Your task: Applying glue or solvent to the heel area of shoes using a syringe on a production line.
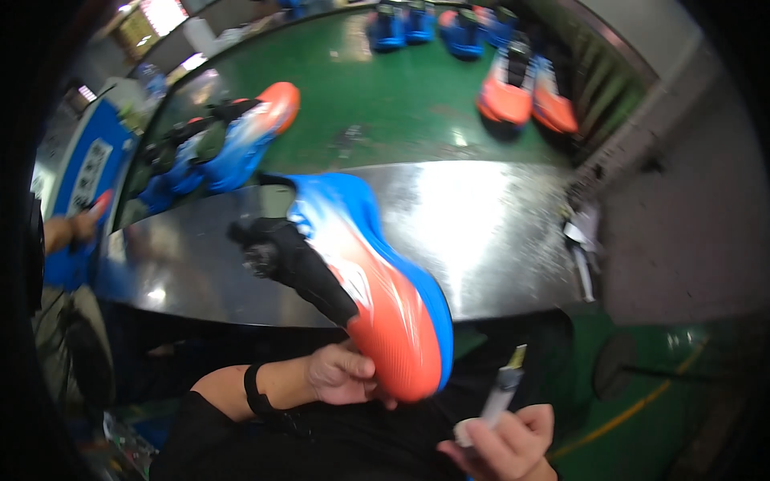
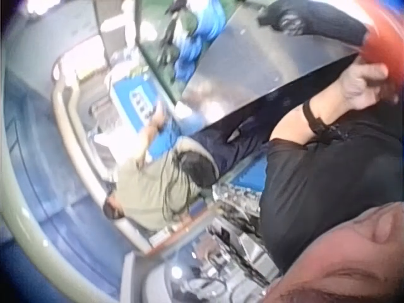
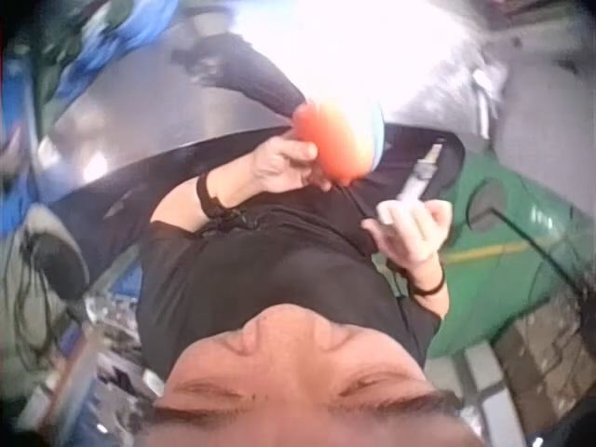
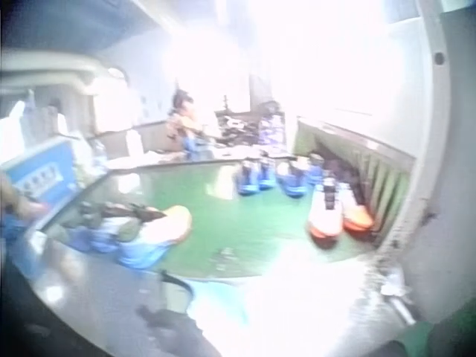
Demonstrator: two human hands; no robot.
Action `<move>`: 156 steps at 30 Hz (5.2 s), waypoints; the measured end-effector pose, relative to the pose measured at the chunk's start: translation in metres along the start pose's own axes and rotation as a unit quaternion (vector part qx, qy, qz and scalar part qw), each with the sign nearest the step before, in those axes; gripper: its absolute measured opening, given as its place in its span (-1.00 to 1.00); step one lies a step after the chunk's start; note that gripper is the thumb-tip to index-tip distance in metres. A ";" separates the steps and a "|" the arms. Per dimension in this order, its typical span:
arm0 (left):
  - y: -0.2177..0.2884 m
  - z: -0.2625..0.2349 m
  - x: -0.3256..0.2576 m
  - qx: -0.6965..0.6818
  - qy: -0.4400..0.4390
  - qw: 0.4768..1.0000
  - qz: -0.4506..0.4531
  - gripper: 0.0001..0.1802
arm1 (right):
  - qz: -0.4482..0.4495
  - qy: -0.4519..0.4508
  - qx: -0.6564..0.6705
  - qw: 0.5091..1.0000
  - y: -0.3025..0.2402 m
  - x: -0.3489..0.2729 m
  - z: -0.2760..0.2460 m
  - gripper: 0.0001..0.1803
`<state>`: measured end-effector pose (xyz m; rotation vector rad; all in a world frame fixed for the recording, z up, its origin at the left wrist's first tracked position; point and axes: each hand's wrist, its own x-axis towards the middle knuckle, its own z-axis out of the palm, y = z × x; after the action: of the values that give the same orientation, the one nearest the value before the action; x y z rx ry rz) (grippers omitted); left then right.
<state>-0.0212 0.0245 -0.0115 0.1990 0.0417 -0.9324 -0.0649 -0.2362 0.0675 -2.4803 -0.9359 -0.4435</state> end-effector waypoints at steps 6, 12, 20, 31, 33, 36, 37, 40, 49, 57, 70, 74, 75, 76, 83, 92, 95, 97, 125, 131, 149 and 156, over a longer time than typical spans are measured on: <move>0.004 0.014 -0.102 0.093 0.208 0.968 0.109 -0.24 | 0.037 0.044 0.082 0.995 0.029 0.003 0.019 -0.38; 0.061 0.013 -0.074 0.277 0.244 0.911 0.182 -0.15 | 0.048 0.052 0.131 0.989 0.051 0.013 0.033 -0.43; 0.196 0.011 0.104 0.318 0.212 0.902 0.200 -0.55 | 0.071 0.061 0.130 0.987 0.050 0.024 0.015 -0.42; 0.252 -0.042 -0.153 0.270 0.378 0.767 0.443 -0.62 | 0.165 0.010 0.245 0.955 0.089 0.046 0.037 -0.46; 0.268 -0.038 -0.164 0.275 0.406 0.746 0.450 -0.62 | 0.193 0.002 0.232 0.953 0.090 0.049 0.038 -0.45; 0.289 -0.050 -0.168 0.312 0.435 0.712 0.454 -0.63 | 0.202 0.020 0.226 0.953 0.097 0.041 0.046 -0.46; 0.296 -0.051 -0.169 0.345 0.440 0.706 0.435 -0.64 | 0.212 0.042 0.228 0.949 0.094 0.038 0.048 -0.47; 0.301 -0.049 -0.171 0.358 0.452 0.695 0.431 -0.67 | 0.242 0.067 0.240 0.938 0.089 0.026 0.047 -0.48; 0.253 0.029 -0.095 0.506 0.337 0.706 0.364 -0.71 | 0.254 0.073 0.288 0.920 0.090 0.015 0.043 -0.48; 0.109 0.072 -0.048 0.529 0.258 0.749 0.304 -0.62 | 0.283 0.030 0.320 0.904 0.096 0.016 0.041 -0.48; 0.221 -0.019 -0.033 0.528 0.393 0.634 0.406 -0.78 | 0.356 0.073 0.479 0.799 0.107 0.024 0.047 -0.38; 0.267 -0.036 -0.039 0.560 0.454 0.646 0.251 -0.66 | 0.335 0.060 0.445 0.828 0.098 0.019 0.043 -0.40; 0.266 -0.028 -0.015 0.561 0.496 0.634 0.193 -0.62 | 0.340 0.069 0.438 0.829 0.098 0.014 0.041 -0.39; 0.279 -0.066 -0.016 0.602 0.387 0.622 0.318 -0.56 | 0.336 0.085 0.452 0.822 0.095 0.011 0.039 -0.38; 0.217 0.015 0.017 0.451 0.240 0.765 0.392 -0.45 | 0.348 0.089 0.516 0.778 0.073 0.036 0.022 -0.08; 0.187 0.050 -0.003 0.384 0.091 0.843 0.366 -0.21 | -0.018 -0.016 0.672 0.740 0.055 0.137 0.024 -0.25; 0.182 0.058 -0.014 0.373 0.080 0.846 0.371 -0.17 | -0.097 0.000 0.688 0.719 0.026 0.180 0.029 -0.42; 0.178 0.036 -0.020 0.394 0.075 0.822 0.405 -0.04 | -0.121 -0.011 0.676 0.727 0.013 0.196 0.030 -0.48; 0.169 0.038 -0.030 0.524 0.002 0.742 0.419 -0.09 | -0.039 -0.034 0.665 0.745 -0.017 0.229 0.022 -0.49; 0.172 0.037 -0.029 0.487 0.050 0.766 0.416 -0.10 | 0.007 -0.036 0.664 0.747 -0.007 0.218 0.020 -0.47; 0.178 0.034 -0.026 0.371 0.126 0.823 0.410 -0.05 | 0.107 -0.029 0.682 0.723 0.015 0.183 0.033 -0.49; 0.178 0.033 -0.022 0.358 0.167 0.826 0.403 -0.14 | 0.119 -0.062 0.659 0.740 0.026 0.166 0.036 -0.47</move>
<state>0.1063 0.1389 0.0501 1.0025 -0.0715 -0.0082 0.0770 -0.1458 0.1031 -1.2375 -0.5744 0.4083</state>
